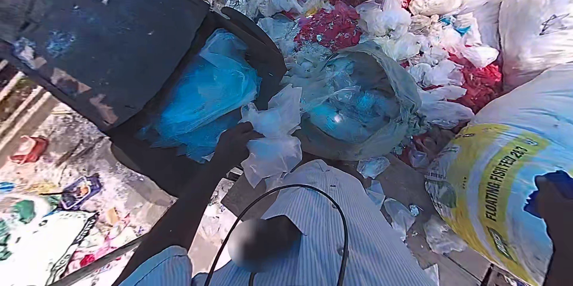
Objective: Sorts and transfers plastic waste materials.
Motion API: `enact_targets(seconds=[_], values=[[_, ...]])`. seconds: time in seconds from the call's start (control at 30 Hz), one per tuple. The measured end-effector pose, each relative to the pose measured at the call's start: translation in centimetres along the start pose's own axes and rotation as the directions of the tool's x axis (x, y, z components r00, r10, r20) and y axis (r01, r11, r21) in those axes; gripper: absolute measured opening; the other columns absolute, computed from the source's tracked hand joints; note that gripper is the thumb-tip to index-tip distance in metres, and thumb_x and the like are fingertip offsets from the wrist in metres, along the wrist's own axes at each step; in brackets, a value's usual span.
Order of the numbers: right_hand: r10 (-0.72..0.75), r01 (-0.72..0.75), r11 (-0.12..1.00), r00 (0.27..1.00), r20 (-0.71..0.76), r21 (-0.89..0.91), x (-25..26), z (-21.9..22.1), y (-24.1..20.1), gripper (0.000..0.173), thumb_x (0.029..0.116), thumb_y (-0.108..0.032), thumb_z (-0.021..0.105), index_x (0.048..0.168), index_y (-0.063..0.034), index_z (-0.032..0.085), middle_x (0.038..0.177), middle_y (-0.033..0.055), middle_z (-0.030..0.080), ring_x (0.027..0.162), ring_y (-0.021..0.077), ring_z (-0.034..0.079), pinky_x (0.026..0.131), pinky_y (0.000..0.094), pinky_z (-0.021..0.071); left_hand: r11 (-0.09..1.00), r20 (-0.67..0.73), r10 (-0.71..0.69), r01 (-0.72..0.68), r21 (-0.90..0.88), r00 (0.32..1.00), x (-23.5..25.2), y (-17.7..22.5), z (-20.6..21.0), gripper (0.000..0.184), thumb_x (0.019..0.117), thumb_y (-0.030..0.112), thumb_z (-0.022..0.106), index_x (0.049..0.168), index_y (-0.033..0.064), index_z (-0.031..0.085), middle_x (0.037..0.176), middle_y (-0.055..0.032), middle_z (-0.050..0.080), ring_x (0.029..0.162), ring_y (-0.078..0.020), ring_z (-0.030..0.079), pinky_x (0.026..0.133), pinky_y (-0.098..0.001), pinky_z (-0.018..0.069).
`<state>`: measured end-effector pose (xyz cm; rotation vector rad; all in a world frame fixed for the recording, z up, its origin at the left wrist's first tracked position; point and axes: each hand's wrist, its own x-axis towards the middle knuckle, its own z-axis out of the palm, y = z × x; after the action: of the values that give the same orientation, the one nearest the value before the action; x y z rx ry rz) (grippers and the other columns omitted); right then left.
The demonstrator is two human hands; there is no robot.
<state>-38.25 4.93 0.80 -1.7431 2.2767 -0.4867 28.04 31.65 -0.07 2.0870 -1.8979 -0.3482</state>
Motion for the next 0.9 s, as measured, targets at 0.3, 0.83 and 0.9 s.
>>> enact_targets(seconds=[0.3, 0.83, 0.9], values=[[-0.462, -0.239, 0.707, 0.555, 0.691, 0.665, -14.8, 11.3, -27.1, 0.051, 0.0921, -0.024, 0.077, 0.139, -0.0111, 0.061, 0.109, 0.0076, 0.071, 0.086, 0.0128, 0.069, 0.076, 0.0304, 0.0598, 0.959, 0.026, 0.277, -0.275, -0.065, 0.960, 4.0, 5.1, 3.7, 0.038, 0.0769, -0.010, 0.064, 0.103, 0.0129, 0.079, 0.092, -0.0153, 0.069, 0.088, -0.0367, 0.068, 0.075, -0.0553, 0.0554], [-0.402, 0.093, 0.779, 0.834, 0.379, 0.620, -15.4, 12.9, -29.9, 0.028, 0.1029, -0.026, 0.064, 0.116, -0.0028, 0.059, 0.087, 0.0142, 0.068, 0.070, 0.0247, 0.070, 0.065, 0.0463, 0.0596, 0.962, 0.150, 0.263, -0.248, -0.111, 0.953, 4.9, 10.3, 4.3, 0.063, 0.0750, -0.018, 0.061, 0.121, 0.0222, 0.077, 0.164, -0.0108, 0.039, 0.103, -0.0401, 0.068, 0.080, -0.0558, 0.0553], [-0.466, 0.146, 0.771, 0.794, 0.392, 0.620, -16.3, 12.3, -30.3, 0.027, 0.1007, -0.024, 0.068, 0.113, -0.0013, 0.060, 0.086, 0.0126, 0.069, 0.069, 0.0225, 0.071, 0.065, 0.0435, 0.0614, 0.956, 0.214, 0.287, -0.265, -0.127, 0.934, 6.0, 11.3, 4.4, 0.062, 0.0787, -0.017, 0.061, 0.123, 0.0233, 0.076, 0.167, -0.0064, 0.033, 0.105, -0.0385, 0.067, 0.080, -0.0546, 0.0546]])
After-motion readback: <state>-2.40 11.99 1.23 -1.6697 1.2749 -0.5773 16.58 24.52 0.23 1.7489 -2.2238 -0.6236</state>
